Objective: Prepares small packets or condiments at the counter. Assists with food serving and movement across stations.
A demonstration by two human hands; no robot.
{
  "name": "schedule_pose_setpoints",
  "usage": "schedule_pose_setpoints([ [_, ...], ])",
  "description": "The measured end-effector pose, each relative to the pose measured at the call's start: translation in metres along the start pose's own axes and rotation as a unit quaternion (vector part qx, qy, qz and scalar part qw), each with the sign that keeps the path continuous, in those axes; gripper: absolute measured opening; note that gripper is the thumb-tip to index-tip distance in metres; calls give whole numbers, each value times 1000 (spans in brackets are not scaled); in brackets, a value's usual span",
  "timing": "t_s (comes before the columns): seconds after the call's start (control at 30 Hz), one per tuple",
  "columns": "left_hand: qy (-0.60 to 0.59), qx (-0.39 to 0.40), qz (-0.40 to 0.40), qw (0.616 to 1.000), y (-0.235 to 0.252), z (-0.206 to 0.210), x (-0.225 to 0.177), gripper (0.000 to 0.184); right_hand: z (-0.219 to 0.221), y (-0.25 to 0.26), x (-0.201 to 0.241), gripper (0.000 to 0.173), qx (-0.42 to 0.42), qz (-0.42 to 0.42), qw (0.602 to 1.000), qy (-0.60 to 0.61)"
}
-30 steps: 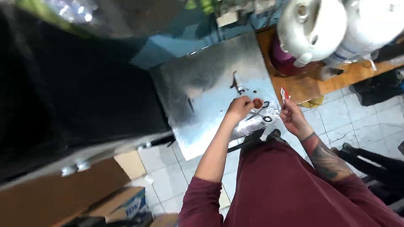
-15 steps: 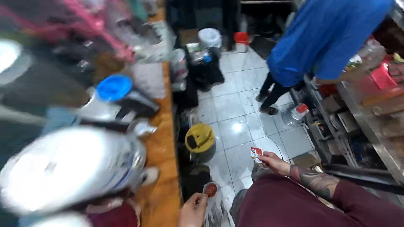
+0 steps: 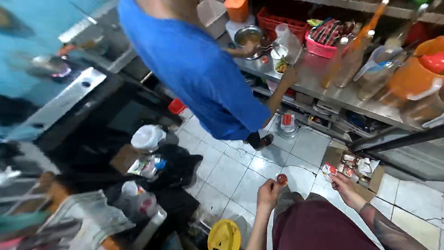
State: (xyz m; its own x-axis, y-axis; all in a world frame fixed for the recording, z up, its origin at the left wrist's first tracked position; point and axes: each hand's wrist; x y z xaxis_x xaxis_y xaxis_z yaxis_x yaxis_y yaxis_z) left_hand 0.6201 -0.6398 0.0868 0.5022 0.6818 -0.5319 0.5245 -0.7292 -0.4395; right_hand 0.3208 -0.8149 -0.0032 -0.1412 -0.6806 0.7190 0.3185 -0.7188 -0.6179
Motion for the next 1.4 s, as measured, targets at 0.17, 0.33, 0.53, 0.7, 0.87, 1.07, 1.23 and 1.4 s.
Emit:
schedule_pose_setpoints([
  [0.17, 23, 2, 84, 996, 101, 8, -66, 29, -11, 29, 28, 20, -106, -44, 990, 77],
  [0.33, 38, 37, 134, 989, 186, 17, -107, 28, -3, 68, 55, 21, -171, -77, 974, 126],
  [0.53, 53, 79, 135, 986, 254, 15, -142, 28, 11, 102, 93, 18, -193, -108, 967, 130],
  [0.7, 52, 61, 129, 988, 288, 20, -152, 30, 23, 140, 132, 20, -174, -93, 973, 117],
  [0.87, 22, 1, 122, 992, 310, 32, -151, 27, 55, 192, 191, 25, -74, -50, 991, 98],
  [1.07, 7, -2, 11, 1000, 321, 43, -176, 30, 122, 278, 274, 25, 96, 15, 992, 86],
  [1.23, -22, -26, -36, 999, 322, 63, -195, 30, 174, 331, 332, 21, 159, 44, 983, 78],
  [1.4, -41, -52, -64, 996, 323, 78, -209, 29, 195, 356, 352, 21, 208, 45, 973, 89],
])
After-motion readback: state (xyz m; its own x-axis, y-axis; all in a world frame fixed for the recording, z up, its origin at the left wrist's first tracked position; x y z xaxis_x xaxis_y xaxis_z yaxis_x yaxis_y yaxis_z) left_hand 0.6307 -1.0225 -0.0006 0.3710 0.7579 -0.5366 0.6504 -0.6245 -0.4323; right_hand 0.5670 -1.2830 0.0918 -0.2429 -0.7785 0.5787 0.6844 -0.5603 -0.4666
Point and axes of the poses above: each hand's wrist, its own y-axis towards the middle knuckle, its own z-axis out of the palm, x = y × z, and after that the axes turned 13 degrees about y, right-handed
